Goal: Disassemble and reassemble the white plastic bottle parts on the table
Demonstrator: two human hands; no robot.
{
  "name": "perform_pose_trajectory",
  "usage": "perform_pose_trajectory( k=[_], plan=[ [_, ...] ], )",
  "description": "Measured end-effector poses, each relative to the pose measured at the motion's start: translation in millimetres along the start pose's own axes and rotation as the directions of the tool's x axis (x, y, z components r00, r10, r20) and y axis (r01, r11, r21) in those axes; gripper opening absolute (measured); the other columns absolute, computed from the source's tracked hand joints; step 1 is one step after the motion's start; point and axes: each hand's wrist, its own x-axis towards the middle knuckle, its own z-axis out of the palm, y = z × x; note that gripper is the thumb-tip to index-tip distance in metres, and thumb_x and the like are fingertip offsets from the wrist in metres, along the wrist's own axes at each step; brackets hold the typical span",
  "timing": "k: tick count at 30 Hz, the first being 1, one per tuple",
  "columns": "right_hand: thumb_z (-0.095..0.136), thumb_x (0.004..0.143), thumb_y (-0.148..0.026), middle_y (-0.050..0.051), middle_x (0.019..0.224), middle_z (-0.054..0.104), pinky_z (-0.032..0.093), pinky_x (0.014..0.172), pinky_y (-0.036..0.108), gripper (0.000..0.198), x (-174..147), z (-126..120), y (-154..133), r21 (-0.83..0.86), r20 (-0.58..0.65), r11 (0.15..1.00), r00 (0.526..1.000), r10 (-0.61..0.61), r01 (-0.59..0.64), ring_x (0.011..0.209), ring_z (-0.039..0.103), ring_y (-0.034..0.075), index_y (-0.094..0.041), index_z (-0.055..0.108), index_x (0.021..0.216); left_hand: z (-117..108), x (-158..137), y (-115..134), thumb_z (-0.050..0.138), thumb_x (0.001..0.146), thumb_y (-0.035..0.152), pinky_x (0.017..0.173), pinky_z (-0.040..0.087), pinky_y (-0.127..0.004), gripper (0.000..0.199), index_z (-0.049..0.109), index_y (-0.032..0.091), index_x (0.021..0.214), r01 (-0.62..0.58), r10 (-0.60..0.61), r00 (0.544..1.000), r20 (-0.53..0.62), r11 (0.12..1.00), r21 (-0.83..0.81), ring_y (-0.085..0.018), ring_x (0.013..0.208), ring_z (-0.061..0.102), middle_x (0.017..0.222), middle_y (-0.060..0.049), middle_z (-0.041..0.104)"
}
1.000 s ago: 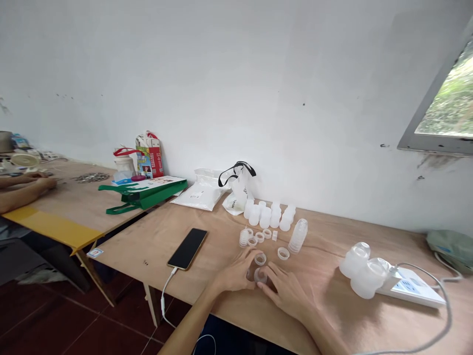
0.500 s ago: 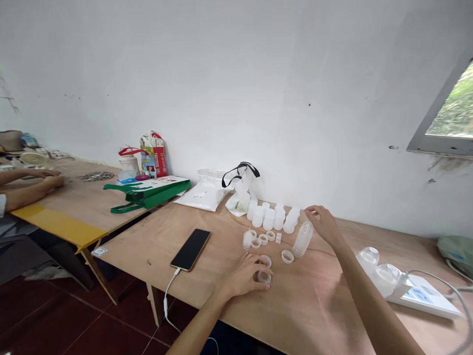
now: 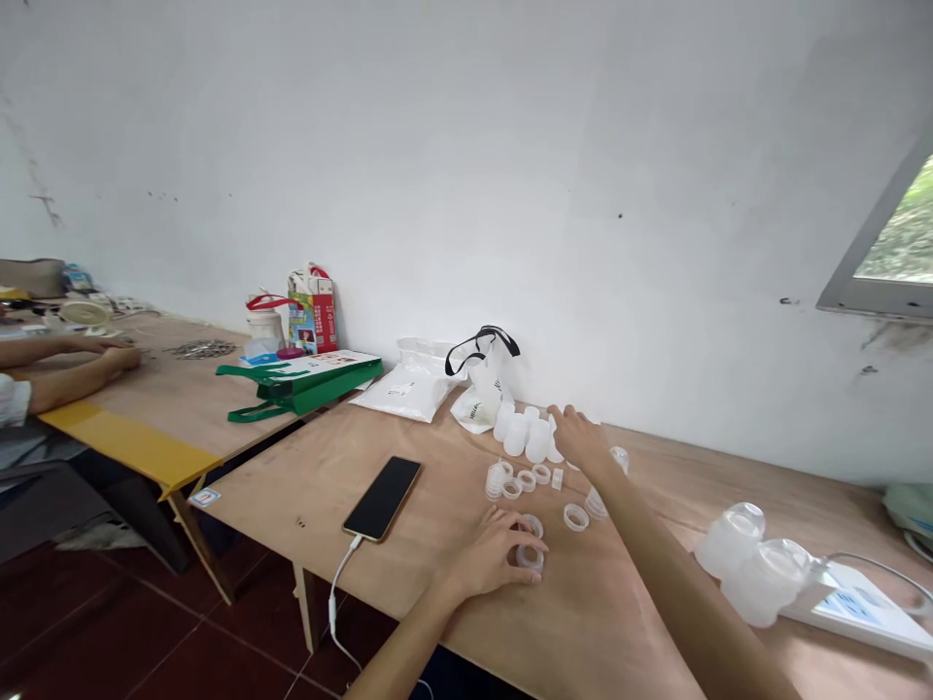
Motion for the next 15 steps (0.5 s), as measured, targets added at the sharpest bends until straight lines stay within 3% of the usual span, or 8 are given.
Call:
perform_pose_trajectory(
  k=[4,9,15],
  plan=[
    [0.065,0.099,-0.039,0.009,0.132,0.062,0.058,0.090,0.045,0.040,4,15,-16,-0.014,0.092,0.999,0.994,0.054,-0.053,0.107,0.067,0.023,-0.019,0.058,0.133,0,0,0,0.087,0.082,0.035,0.119,0.027,-0.045,0.038,0.075,0.035,0.118,-0.013,0.013,1.000,0.006,1.000,0.003,-0.027,0.127,0.053,0.126,-0.003,0.062],
    [0.065,0.099,-0.038,0.009,0.130,0.064,0.058,0.091,0.045,0.037,9,28,-10,0.035,0.207,0.999,0.978,0.021,-0.029,0.108,0.067,0.023,-0.019,0.060,0.131,3,1,-4,0.088,0.081,0.035,0.117,0.029,-0.045,0.039,0.076,0.034,0.118,-0.033,0.033,0.999,-0.018,0.999,-0.006,-0.027,0.124,0.054,0.125,-0.005,0.061],
    [0.065,0.099,-0.038,0.008,0.126,0.065,0.059,0.089,0.043,0.033,2,26,-15,0.124,0.140,0.992,0.989,-0.044,0.027,0.104,0.067,0.021,-0.019,0.062,0.127,7,2,-9,0.088,0.080,0.036,0.118,0.027,-0.045,0.039,0.076,0.034,0.117,-0.044,0.043,0.999,-0.028,0.999,-0.015,-0.028,0.123,0.054,0.124,-0.003,0.062]
  ],
)
